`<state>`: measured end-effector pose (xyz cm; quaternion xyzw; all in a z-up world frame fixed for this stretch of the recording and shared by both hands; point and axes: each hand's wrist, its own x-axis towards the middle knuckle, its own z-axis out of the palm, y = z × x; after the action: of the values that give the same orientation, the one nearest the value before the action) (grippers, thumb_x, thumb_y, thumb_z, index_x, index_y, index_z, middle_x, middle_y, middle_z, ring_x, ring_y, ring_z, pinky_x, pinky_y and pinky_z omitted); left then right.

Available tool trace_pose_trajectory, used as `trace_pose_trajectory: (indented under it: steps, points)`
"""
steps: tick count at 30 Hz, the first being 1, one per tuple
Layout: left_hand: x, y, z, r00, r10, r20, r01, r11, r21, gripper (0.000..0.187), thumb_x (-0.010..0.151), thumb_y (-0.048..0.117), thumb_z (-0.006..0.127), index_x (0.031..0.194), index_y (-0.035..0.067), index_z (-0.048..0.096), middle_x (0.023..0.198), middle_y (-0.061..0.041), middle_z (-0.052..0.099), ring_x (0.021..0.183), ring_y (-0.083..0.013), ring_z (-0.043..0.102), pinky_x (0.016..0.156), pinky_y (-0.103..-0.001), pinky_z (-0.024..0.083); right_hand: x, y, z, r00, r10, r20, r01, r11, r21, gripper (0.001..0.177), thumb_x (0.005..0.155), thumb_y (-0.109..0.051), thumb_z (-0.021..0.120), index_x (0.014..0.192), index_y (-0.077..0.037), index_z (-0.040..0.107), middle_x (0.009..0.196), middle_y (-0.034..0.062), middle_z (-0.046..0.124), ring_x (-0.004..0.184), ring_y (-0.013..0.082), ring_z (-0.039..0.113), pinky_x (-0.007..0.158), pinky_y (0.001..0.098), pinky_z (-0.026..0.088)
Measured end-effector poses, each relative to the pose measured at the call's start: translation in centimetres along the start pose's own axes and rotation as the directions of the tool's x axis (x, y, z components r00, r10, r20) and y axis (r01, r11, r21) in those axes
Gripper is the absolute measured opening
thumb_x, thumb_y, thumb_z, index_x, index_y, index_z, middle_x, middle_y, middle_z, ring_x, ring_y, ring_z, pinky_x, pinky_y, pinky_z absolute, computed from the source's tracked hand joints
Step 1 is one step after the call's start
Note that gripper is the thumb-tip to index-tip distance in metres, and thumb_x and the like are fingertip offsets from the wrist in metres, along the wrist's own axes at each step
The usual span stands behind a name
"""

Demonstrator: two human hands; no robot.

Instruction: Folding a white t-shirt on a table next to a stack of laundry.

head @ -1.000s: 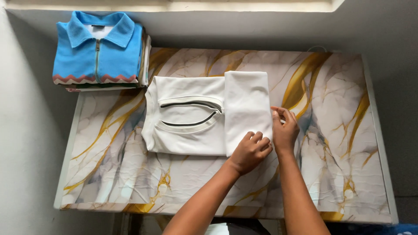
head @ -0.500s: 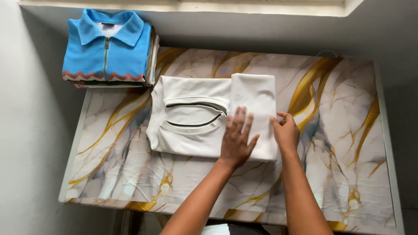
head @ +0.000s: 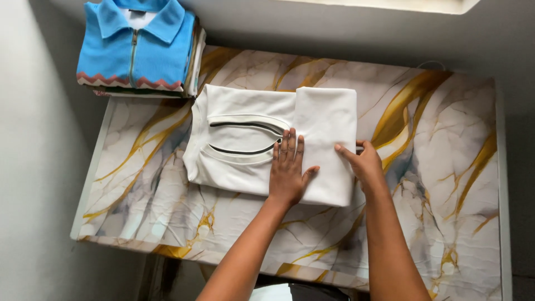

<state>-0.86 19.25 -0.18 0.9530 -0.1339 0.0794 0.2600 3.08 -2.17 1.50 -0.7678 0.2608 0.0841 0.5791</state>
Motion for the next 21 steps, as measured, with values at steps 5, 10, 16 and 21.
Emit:
trace_pose_trajectory:
  steps: [5, 10, 16, 21]
  points:
    - [-0.2, 2.0, 1.7, 0.999, 0.019, -0.027, -0.021, 0.997, -0.072, 0.085, 0.104, 0.060, 0.042, 0.165, 0.005, 0.021, 0.175, -0.016, 0.010, 0.163, -0.0287, 0.006, 0.131, -0.049, 0.009, -1.2, -2.4, -2.1, 1.000, 0.000, 0.010, -0.001, 0.996, 0.086, 0.071, 0.074, -0.028, 0.087, 0.129, 0.003, 0.054, 0.104, 0.0191, 0.071, 0.081, 0.0231, 0.072, 0.066, 0.0340, 0.059]
    - [-0.4, 5.6, 3.0, 0.998, 0.054, -0.023, -0.057, 0.980, -0.192, 0.078, 0.105, 0.056, 0.044, 0.162, 0.004, 0.032, 0.173, -0.019, 0.017, 0.163, -0.0316, 0.011, 0.130, -0.051, 0.013, -2.4, -3.6, -5.9, 0.999, -0.019, -0.044, 0.023, 0.996, 0.082, 0.064, 0.077, -0.020, 0.084, 0.128, 0.003, 0.053, 0.103, 0.0186, 0.070, 0.079, 0.0228, 0.072, 0.066, 0.0328, 0.060]
    - [-0.3, 7.2, 0.7, 1.000, 0.029, -0.009, -0.030, 0.883, -0.469, 0.051, 0.102, 0.045, 0.054, 0.141, 0.012, 0.061, 0.152, -0.013, 0.056, 0.145, -0.0321, 0.043, 0.120, -0.048, 0.034, -4.9, -6.2, -5.8, 0.991, -0.115, -0.071, 0.121, 0.988, 0.095, 0.061, 0.076, -0.013, 0.079, 0.129, 0.001, 0.051, 0.105, 0.0142, 0.069, 0.083, 0.0193, 0.070, 0.070, 0.0311, 0.060]
    - [-1.0, 5.1, -1.7, 0.940, -0.171, 0.294, 0.315, 0.113, -0.942, 0.051, 0.105, 0.042, 0.052, 0.139, 0.005, 0.063, 0.131, -0.009, 0.069, 0.115, -0.0205, 0.066, 0.098, -0.036, 0.055, -5.7, -7.8, 0.0, 0.970, -0.240, -0.028, 0.233, 0.959, -0.162, 0.058, 0.076, -0.017, 0.081, 0.125, -0.006, 0.053, 0.094, 0.0113, 0.066, 0.077, 0.0186, 0.065, 0.063, 0.0347, 0.053]
